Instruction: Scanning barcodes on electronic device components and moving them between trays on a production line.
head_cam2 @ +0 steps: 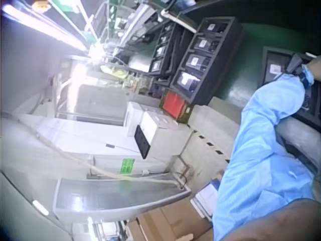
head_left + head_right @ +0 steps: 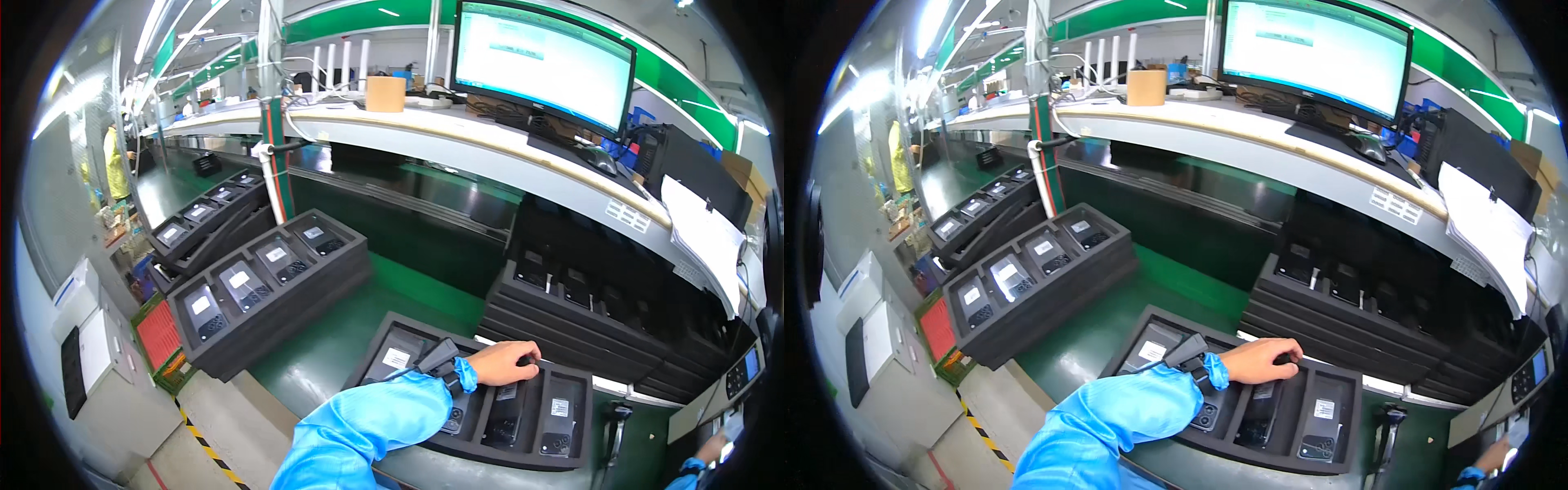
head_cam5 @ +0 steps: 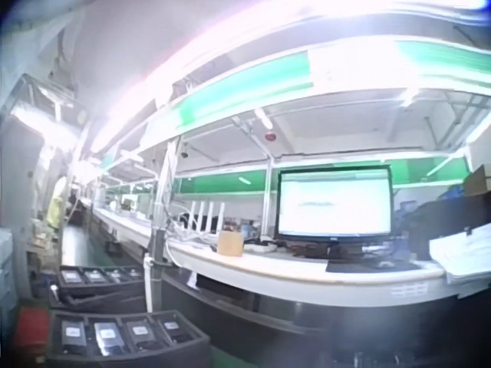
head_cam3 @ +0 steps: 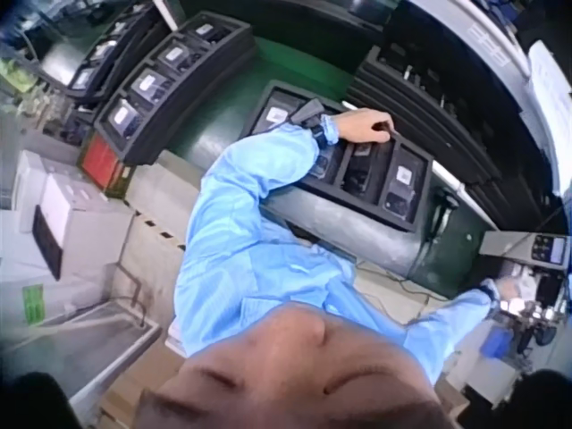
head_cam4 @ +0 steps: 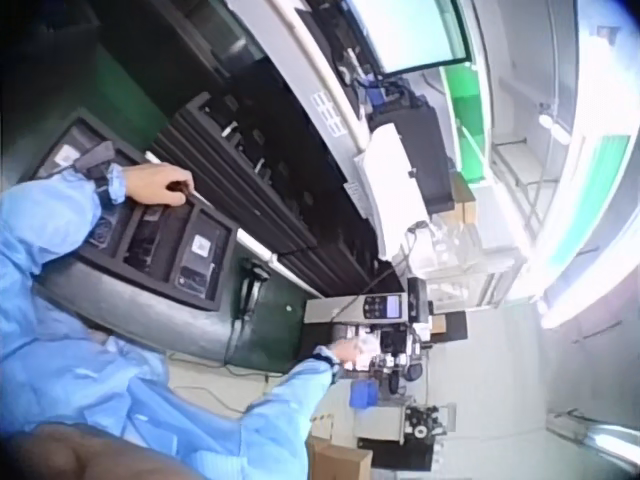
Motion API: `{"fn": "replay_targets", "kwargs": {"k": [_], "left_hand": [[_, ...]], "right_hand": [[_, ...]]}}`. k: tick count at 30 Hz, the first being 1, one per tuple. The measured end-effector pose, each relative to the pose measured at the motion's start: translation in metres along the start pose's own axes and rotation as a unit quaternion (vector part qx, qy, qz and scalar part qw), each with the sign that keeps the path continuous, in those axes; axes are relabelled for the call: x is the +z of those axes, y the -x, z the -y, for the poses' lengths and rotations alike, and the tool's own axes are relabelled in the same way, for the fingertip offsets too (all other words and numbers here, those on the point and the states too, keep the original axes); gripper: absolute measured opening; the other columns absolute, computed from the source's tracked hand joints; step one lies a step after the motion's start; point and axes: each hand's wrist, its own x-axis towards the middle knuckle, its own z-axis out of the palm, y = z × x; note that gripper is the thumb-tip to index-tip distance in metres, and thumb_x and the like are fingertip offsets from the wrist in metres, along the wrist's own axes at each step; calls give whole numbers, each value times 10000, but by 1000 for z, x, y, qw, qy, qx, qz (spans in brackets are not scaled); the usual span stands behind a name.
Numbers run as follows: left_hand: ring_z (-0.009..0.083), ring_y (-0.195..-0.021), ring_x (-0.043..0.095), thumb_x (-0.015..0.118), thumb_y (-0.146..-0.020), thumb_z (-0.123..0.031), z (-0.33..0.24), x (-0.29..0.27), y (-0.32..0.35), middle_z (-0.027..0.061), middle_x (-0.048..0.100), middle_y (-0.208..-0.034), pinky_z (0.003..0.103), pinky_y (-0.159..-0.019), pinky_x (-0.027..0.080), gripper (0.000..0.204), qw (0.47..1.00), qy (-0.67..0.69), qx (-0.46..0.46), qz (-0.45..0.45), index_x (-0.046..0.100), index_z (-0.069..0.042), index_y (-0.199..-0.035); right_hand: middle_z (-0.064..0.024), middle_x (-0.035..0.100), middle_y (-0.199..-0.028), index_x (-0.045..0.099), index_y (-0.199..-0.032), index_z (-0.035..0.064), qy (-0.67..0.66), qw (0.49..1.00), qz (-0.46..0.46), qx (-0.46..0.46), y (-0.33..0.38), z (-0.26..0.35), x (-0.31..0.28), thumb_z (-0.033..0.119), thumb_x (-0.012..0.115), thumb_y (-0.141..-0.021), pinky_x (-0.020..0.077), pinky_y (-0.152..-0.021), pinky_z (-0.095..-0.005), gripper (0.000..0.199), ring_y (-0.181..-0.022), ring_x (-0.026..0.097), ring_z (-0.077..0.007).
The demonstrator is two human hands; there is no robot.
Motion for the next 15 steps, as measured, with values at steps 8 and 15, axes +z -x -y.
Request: {"fn": "replay_targets", "kwargs": {"k": [8, 15], "left_hand": [[258, -1050, 652, 665, -921, -222, 6, 1, -3, 133, 677, -1075, 365, -945, 501, 296, 999, 31, 11, -1, 609, -16, -1126], [234, -1092, 635, 655, -902, -170, 12, -7, -2, 118, 681, -1104, 399, -961, 488, 195, 992, 129, -14, -1, 527, -41, -972]], "right_hand": [[72, 467, -615, 717, -912, 79, -188, 951, 201, 143, 317, 182, 67, 236, 695, -959, 291, -418, -207, 165, -485, 408, -29], [-3, 651, -724, 753, -967, 23, -91, 689, 719, 28, 433, 322, 110, 205, 633, -993, 478, -532, -240, 220, -586, 584, -61]]}}
